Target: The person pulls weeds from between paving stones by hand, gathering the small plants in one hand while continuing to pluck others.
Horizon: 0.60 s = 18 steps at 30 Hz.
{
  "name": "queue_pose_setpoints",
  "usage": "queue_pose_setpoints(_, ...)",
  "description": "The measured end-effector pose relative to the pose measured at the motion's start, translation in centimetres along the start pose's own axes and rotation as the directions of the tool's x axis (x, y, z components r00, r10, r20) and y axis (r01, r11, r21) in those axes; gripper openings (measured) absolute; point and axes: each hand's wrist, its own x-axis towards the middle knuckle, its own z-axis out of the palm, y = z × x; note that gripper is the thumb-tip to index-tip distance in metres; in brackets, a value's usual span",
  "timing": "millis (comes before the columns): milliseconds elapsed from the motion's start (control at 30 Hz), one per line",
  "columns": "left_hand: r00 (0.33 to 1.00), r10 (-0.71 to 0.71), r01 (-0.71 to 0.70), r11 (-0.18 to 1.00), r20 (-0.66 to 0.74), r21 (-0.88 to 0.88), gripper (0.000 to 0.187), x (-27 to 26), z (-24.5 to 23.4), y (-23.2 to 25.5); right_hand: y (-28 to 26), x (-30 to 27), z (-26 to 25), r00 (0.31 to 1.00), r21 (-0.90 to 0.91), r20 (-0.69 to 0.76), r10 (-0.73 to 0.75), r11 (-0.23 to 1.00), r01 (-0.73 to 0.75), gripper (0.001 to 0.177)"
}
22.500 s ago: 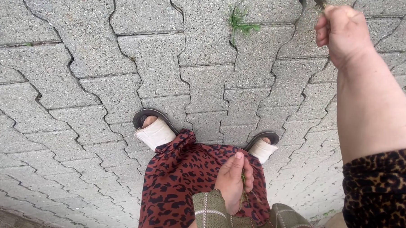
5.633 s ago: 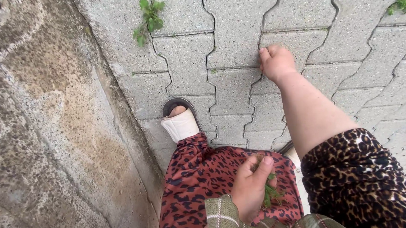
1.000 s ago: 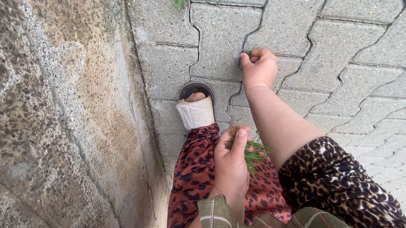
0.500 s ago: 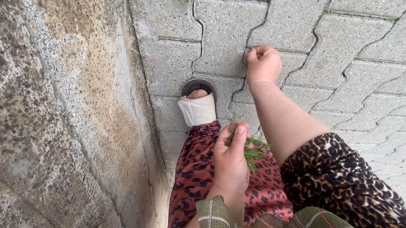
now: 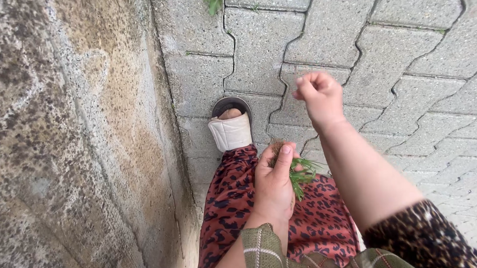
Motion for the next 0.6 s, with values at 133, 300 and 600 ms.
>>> queue_pose_setpoints(133,0.998,0.003,-0.006,0.999,0.070,0.038,0.025,0.2,0.4,-0.3,-4.8,-6.4,-3.0,0.991,-0.014,0.122,-0.060,0.998,0.062,0.010)
queue_pose_setpoints(300,0.987,0.007,-0.006,1.000,0.163,-0.006,0.028,1.0,0.2,-1.4,-8.4,-11.0,-5.3,0.846,-0.077,0.339,-0.412,0.884,0.461,0.007)
queue_pose_setpoints(600,0.997,0.031,-0.029,0.999,0.071,-0.043,0.025,-0.8,3.7,-1.0,-11.3,-12.5,-8.2,0.756,-0.168,0.420,-0.502,0.776,0.608,0.010)
